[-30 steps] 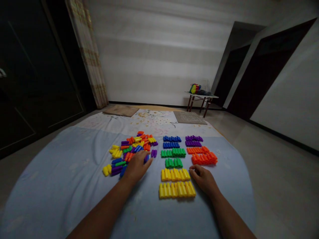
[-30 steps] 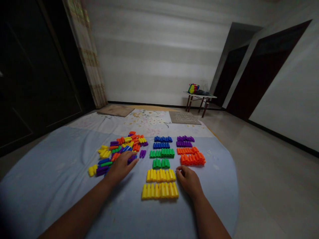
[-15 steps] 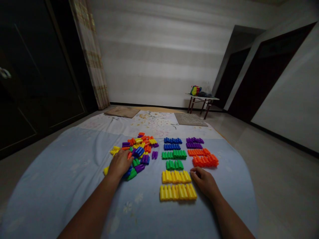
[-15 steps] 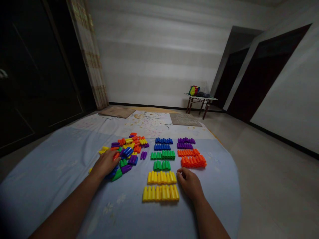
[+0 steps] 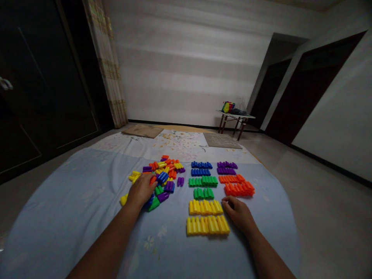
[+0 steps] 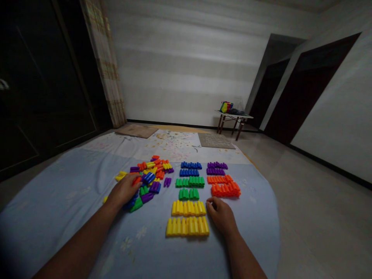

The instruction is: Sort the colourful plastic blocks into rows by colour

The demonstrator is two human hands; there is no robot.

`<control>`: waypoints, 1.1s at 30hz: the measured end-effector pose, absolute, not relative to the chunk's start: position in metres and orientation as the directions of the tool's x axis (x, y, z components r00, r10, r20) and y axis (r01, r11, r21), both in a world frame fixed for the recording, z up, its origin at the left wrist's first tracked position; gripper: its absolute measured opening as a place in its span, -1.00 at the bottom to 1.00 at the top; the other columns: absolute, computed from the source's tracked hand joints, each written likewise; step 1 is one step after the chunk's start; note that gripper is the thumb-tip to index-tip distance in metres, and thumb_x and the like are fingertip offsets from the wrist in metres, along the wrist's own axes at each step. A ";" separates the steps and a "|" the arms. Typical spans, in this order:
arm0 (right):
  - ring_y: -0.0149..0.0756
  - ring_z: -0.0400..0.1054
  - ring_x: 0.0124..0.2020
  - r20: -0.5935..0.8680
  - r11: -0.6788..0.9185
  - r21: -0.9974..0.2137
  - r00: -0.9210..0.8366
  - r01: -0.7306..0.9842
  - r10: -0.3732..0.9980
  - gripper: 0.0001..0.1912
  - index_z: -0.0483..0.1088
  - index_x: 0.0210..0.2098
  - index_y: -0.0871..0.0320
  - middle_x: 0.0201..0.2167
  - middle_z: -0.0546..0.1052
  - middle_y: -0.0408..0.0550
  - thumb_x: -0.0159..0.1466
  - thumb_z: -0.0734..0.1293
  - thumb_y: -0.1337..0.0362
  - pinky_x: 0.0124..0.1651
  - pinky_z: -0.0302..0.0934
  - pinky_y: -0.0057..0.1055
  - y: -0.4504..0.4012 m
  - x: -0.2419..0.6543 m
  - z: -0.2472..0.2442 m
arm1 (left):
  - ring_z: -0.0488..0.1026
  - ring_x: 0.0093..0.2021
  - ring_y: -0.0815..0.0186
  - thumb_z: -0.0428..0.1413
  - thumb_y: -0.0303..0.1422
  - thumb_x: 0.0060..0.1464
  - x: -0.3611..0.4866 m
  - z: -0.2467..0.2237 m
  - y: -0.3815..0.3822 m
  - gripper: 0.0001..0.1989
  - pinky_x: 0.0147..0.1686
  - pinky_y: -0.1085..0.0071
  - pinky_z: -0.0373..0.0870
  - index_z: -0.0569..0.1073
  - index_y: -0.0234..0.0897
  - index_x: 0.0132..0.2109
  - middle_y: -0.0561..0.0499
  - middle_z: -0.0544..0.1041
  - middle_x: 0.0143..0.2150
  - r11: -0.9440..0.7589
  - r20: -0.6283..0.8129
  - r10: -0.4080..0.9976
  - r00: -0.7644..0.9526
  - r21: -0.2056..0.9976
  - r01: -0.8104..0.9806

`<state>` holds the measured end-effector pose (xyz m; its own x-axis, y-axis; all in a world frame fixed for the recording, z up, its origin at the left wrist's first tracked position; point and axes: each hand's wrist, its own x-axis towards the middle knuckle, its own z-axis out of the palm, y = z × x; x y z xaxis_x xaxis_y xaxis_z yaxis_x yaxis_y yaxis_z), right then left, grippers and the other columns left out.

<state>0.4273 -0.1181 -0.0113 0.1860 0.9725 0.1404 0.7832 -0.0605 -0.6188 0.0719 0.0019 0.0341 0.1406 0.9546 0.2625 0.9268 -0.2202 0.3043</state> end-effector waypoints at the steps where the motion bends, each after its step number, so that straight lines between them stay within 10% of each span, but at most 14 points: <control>1: -0.24 0.39 -0.38 0.144 -0.060 -0.618 0.187 0.784 0.972 -0.69 0.42 -0.31 0.11 -0.41 0.53 -0.08 0.17 0.14 0.09 -0.30 0.17 -0.40 -0.118 0.427 -0.011 | 0.36 0.00 0.25 -0.04 -0.27 0.05 0.074 0.033 0.001 -0.64 0.00 0.38 0.21 0.42 -0.29 -0.04 -0.12 0.46 -0.02 -0.225 0.264 0.953 0.146 0.301 0.927; 33: -0.20 0.43 -0.35 0.068 -0.137 -0.702 0.258 0.699 0.964 -0.63 0.44 -0.27 0.07 -0.37 0.56 -0.03 0.17 0.14 0.00 -0.28 0.28 -0.43 -0.117 0.426 -0.031 | 0.35 -0.01 0.19 -0.09 -0.21 0.08 0.082 0.004 -0.019 -0.60 0.03 0.24 0.23 0.46 -0.26 -0.04 -0.09 0.46 -0.02 -0.206 0.363 0.927 0.097 0.273 0.940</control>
<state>0.4257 -0.1169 -0.0312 0.2579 0.9637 0.0684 0.6985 -0.1370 -0.7023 0.0824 -0.0189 0.0037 0.0972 0.9267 0.3631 0.9397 -0.2056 0.2733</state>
